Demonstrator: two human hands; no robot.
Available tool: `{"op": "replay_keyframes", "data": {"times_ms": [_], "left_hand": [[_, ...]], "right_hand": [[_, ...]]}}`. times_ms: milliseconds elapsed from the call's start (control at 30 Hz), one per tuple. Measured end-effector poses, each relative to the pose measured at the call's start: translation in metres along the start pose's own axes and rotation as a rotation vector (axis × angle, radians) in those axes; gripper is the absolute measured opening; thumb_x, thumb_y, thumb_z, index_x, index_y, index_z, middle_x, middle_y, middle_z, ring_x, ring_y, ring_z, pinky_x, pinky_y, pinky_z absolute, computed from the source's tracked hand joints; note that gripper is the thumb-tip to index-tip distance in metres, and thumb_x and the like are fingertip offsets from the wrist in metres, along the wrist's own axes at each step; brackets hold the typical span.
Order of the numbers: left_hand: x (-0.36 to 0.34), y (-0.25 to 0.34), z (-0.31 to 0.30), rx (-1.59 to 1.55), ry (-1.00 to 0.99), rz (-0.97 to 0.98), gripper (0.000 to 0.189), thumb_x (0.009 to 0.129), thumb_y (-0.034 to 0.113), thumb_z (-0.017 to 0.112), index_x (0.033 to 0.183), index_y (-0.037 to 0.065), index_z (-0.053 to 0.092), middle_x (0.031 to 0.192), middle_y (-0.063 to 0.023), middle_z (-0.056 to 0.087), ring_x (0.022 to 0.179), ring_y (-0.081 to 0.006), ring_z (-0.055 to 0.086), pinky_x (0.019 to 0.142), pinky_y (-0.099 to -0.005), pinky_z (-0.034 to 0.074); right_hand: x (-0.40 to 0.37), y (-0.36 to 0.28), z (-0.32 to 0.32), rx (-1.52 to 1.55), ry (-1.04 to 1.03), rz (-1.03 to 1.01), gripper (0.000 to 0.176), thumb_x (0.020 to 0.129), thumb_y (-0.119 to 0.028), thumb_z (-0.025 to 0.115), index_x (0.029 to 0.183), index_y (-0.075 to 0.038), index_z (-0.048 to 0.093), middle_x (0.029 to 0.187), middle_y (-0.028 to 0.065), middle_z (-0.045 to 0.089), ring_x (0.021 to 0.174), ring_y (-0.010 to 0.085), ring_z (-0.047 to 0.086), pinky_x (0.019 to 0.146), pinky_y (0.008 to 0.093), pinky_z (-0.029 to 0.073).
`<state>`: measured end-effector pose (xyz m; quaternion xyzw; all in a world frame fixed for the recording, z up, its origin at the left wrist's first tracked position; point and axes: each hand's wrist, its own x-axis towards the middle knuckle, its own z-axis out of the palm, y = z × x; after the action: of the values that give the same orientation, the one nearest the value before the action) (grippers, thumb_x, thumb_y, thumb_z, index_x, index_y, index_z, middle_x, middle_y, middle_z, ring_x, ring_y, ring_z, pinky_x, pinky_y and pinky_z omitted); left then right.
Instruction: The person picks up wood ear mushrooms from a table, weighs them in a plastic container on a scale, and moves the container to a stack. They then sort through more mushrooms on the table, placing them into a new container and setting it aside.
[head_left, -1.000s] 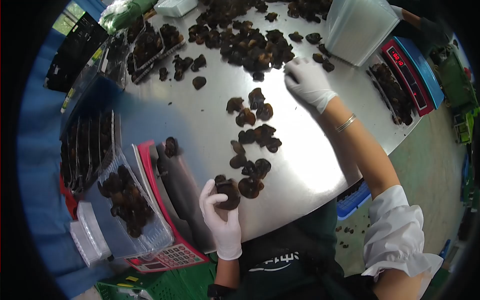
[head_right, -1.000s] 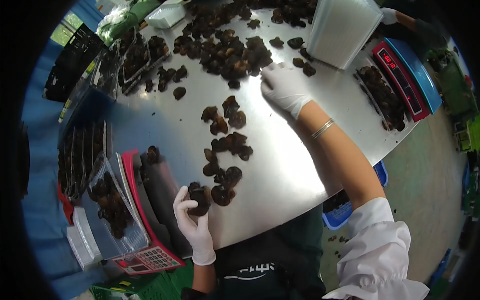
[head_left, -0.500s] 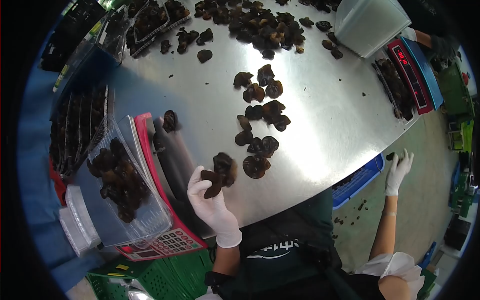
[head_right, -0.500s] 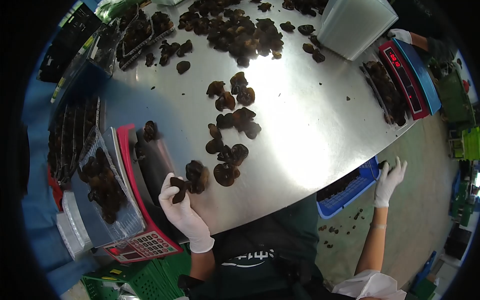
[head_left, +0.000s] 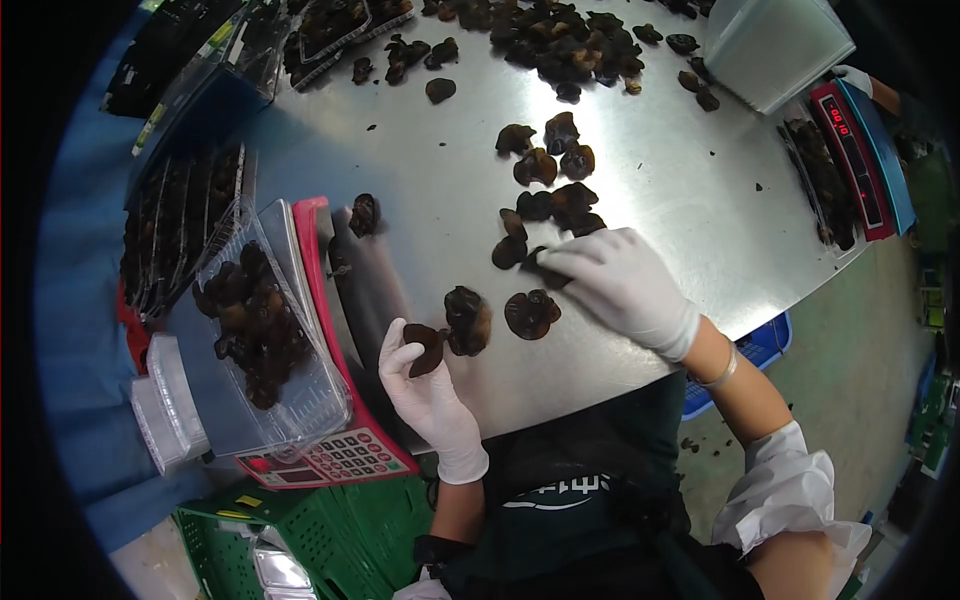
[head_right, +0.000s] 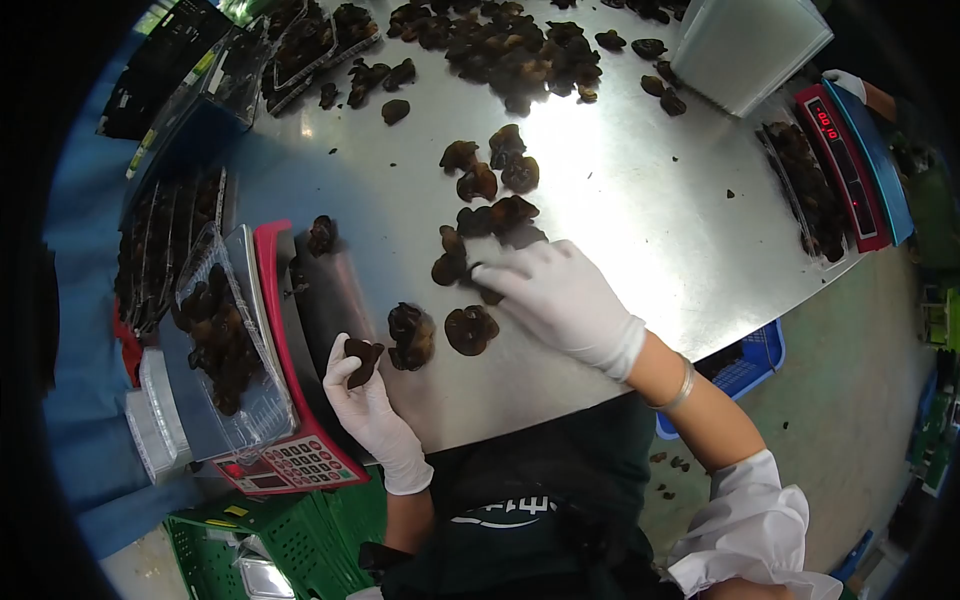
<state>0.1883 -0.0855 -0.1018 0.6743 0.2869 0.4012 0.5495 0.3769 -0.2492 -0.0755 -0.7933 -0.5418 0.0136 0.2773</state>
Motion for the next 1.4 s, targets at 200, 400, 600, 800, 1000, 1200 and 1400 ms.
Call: {"op": "replay_keyframes", "data": {"times_ms": [200, 400, 600, 800, 1000, 1200, 1400], "left_hand": [[0.007, 0.000, 0.004, -0.011, -0.065, -0.007, 0.023, 0.094, -0.005, 0.055, 0.115, 0.006, 0.054, 0.142, -0.0174, 0.046, 0.119, -0.0229, 0.055, 0.105, -0.0379, 0.043], [0.017, 0.011, 0.023, 0.222, -0.324, 0.023, 0.037, 0.084, -0.011, 0.057, 0.118, 0.003, 0.053, 0.143, -0.0160, 0.046, 0.133, -0.0274, 0.046, 0.110, -0.0377, 0.039], [0.015, 0.029, 0.044, 0.194, -0.708, 0.144, 0.047, 0.076, -0.001, 0.065, 0.120, 0.005, 0.048, 0.147, -0.0217, 0.041, 0.142, -0.0397, 0.035, 0.118, -0.0481, 0.025], [0.044, 0.023, 0.042, 0.137, -0.360, 0.025, 0.043, 0.083, 0.005, 0.065, 0.124, 0.002, 0.052, 0.147, -0.0223, 0.039, 0.141, -0.0389, 0.033, 0.118, -0.0501, 0.024], [0.117, -0.006, 0.056, 0.948, -0.167, 0.277, 0.054, 0.088, 0.009, 0.060, 0.139, 0.005, 0.046, 0.148, -0.0231, 0.039, 0.141, -0.0424, 0.030, 0.118, -0.0502, 0.024], [0.151, -0.024, 0.055, 1.100, -0.089, 0.004, 0.050, 0.091, 0.010, 0.055, 0.140, 0.008, 0.049, 0.142, -0.0173, 0.046, 0.135, -0.0384, 0.039, 0.110, -0.0556, 0.030], [0.102, 0.007, 0.059, 0.356, -0.303, 0.004, 0.045, 0.094, 0.001, 0.058, 0.139, 0.004, 0.053, 0.125, -0.0103, 0.062, 0.117, -0.0194, 0.059, 0.100, -0.0341, 0.046]], "right_hand": [[-0.104, -0.009, -0.077, 0.079, 0.473, 0.557, 0.032, 0.081, 0.005, 0.063, 0.113, 0.000, 0.064, 0.105, 0.0096, 0.065, 0.094, 0.0191, 0.063, 0.086, 0.0297, 0.049], [-0.177, -0.015, -0.104, -0.169, 0.922, 0.867, 0.032, 0.087, -0.007, 0.050, 0.116, 0.002, 0.062, 0.131, 0.0141, 0.057, 0.125, 0.0251, 0.052, 0.110, 0.0382, 0.036], [-0.061, -0.009, -0.060, 0.146, 0.407, 0.329, 0.026, 0.090, -0.005, 0.056, 0.114, -0.002, 0.065, 0.122, 0.0163, 0.062, 0.116, 0.0331, 0.057, 0.103, 0.0399, 0.043], [0.019, -0.002, -0.002, 0.097, 0.009, 0.090, 0.058, 0.088, -0.018, 0.063, 0.140, 0.000, 0.046, 0.148, 0.0267, 0.040, 0.136, 0.0455, 0.038, 0.114, 0.0523, 0.031], [0.032, 0.031, -0.014, 0.308, 0.279, -0.158, 0.041, 0.080, 0.003, 0.055, 0.118, -0.007, 0.066, 0.127, 0.0169, 0.062, 0.120, 0.0335, 0.058, 0.105, 0.0430, 0.044], [0.067, 0.076, -0.007, -0.175, 0.291, 0.054, 0.036, 0.085, -0.016, 0.063, 0.120, -0.007, 0.060, 0.128, 0.0151, 0.059, 0.124, 0.0344, 0.051, 0.108, 0.0486, 0.037], [0.047, 0.036, -0.032, 0.124, 0.221, -0.013, 0.024, 0.086, -0.013, 0.061, 0.109, -0.010, 0.067, 0.121, 0.0092, 0.062, 0.119, 0.0293, 0.055, 0.104, 0.0453, 0.040]]}}
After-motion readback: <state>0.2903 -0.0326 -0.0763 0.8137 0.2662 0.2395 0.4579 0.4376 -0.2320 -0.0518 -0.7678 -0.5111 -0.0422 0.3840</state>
